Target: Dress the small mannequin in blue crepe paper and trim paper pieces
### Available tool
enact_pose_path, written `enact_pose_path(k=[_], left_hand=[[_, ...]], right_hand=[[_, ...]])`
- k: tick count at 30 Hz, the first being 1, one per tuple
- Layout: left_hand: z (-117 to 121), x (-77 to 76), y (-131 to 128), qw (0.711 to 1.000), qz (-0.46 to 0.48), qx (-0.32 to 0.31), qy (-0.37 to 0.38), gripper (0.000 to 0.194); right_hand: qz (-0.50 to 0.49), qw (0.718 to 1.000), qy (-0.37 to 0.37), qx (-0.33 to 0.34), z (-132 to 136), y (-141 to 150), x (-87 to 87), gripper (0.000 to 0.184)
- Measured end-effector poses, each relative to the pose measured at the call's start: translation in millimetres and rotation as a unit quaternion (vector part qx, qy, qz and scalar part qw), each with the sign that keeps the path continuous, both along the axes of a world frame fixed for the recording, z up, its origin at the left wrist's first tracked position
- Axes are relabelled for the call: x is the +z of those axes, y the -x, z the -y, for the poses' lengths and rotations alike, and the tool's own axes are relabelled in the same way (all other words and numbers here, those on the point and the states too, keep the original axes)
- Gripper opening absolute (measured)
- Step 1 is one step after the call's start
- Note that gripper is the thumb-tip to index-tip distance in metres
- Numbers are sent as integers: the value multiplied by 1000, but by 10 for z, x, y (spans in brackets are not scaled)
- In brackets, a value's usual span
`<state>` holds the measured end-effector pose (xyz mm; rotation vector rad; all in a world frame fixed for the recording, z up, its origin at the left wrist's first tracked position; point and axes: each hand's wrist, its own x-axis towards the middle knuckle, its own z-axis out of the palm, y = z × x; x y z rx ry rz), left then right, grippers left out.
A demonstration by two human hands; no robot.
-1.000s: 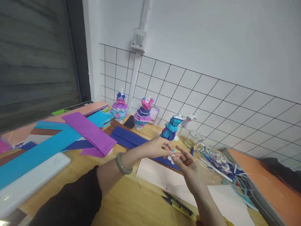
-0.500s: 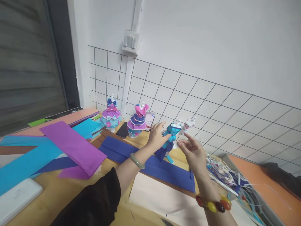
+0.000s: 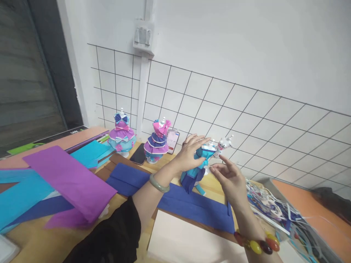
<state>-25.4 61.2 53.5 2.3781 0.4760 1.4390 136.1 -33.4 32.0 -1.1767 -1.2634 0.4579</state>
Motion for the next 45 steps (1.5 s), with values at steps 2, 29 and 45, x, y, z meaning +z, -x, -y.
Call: enact_pose_path(k=[2, 29, 45], left_hand=[[-1, 32, 0, 1000, -14, 1, -22, 60], [-133, 17, -53, 997, -44, -39, -51, 56], [-118, 40, -55, 996, -41, -58, -45, 54]], right_hand=[[0, 1000, -5, -3, -3, 8, -1, 56], [125, 973, -147, -125, -227, 216, -11, 50], [86, 979, -151, -111, -440, 79, -115, 56]])
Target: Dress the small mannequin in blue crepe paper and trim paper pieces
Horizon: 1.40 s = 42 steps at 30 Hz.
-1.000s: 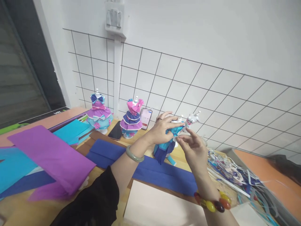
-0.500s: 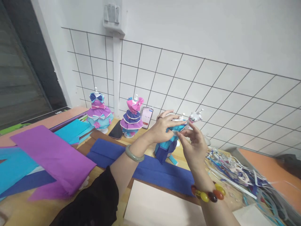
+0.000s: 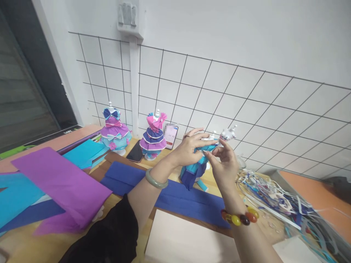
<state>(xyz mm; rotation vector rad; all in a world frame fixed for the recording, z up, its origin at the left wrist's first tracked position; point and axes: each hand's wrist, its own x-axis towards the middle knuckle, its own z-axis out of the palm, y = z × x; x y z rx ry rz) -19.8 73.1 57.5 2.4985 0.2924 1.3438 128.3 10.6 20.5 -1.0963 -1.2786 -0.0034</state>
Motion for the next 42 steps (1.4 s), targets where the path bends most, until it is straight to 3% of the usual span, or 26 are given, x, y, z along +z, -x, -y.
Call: enact_pose_path(k=[12, 23, 27, 31, 36, 42], left_hand=[[-21, -14, -5, 1000, -1, -4, 2, 54], [2, 1, -15, 1000, -6, -7, 14, 55], [31, 12, -20, 1000, -13, -8, 13, 53], [63, 13, -26, 1000, -18, -13, 22, 61], [75, 21, 14, 999, -3, -28, 38, 70], [68, 71, 142, 992, 85, -52, 79, 71]], right_hand=[[-88, 991, 48, 92, -36, 5, 37, 62], [-89, 992, 58, 66, -105, -23, 14, 70], [-125, 985, 82, 83, 51, -75, 120, 69], [-205, 976, 63, 37, 288, -228, 227, 53], [-258, 961, 98, 16, 609, -387, 270, 48], [-273, 950, 152, -13, 1076, -503, 338, 50]])
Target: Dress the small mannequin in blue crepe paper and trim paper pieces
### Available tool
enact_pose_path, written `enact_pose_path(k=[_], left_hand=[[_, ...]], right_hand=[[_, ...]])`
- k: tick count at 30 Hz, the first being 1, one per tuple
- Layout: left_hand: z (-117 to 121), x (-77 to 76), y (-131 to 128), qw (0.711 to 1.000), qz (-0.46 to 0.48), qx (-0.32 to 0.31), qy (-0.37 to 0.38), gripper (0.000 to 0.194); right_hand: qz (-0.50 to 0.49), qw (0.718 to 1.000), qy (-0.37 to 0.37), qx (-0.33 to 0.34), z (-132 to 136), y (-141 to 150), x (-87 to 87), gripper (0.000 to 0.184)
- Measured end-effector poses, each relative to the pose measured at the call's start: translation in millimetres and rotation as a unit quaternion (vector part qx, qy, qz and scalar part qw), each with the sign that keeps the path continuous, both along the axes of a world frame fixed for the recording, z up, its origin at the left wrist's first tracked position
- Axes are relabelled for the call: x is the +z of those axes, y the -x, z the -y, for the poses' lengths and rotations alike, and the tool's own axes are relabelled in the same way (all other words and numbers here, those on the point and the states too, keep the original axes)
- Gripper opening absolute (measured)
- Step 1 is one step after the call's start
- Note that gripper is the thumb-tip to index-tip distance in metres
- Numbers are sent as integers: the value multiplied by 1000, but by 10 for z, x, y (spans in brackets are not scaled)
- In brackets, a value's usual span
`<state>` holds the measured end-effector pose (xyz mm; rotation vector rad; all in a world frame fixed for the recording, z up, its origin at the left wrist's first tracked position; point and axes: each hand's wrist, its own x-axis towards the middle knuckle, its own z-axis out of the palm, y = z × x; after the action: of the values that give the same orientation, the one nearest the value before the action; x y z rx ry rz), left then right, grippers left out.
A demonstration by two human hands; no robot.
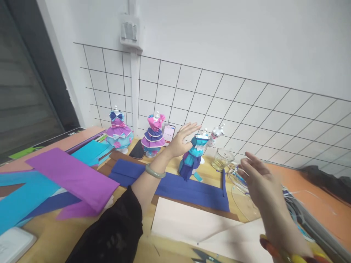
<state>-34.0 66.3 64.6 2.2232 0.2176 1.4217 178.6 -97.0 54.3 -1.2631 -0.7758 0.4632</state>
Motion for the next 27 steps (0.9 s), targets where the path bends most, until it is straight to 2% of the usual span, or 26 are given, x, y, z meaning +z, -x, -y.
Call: enact_pose_path(k=[5, 7, 10, 12, 14, 17, 20, 23, 27], left_hand=[[-7, -73, 69, 983, 115, 32, 140, 53], [5, -131, 96, 972, 130, 50, 191, 43], [62, -221, 170, 962, 108, 86, 236, 40], [133, -280, 245, 957, 43, 107, 267, 37], [226, -339, 335, 948, -67, 109, 291, 34], [385, -418, 468, 928, -240, 62, 278, 33], [535, -451, 547, 901, -359, 19, 242, 33], [638, -422, 565, 876, -439, 13, 202, 33], [679, -337, 580, 863, -475, 15, 168, 34]], right_hand=[[57, 995, 72, -25, 464, -119, 37, 59], [67, 993, 96, -3, 632, -151, 6, 59], [110, 982, 153, 24, 861, -138, -86, 57], [154, 969, 192, 32, 1009, -85, -162, 55], [194, 953, 228, 45, 1158, -12, -243, 53], [219, 937, 265, 72, 1384, 90, -392, 50], [228, 927, 285, 88, 1597, 152, -590, 48], [224, 921, 293, 124, 1768, 180, -817, 45], [249, 914, 289, 139, 1874, 268, -1068, 41]])
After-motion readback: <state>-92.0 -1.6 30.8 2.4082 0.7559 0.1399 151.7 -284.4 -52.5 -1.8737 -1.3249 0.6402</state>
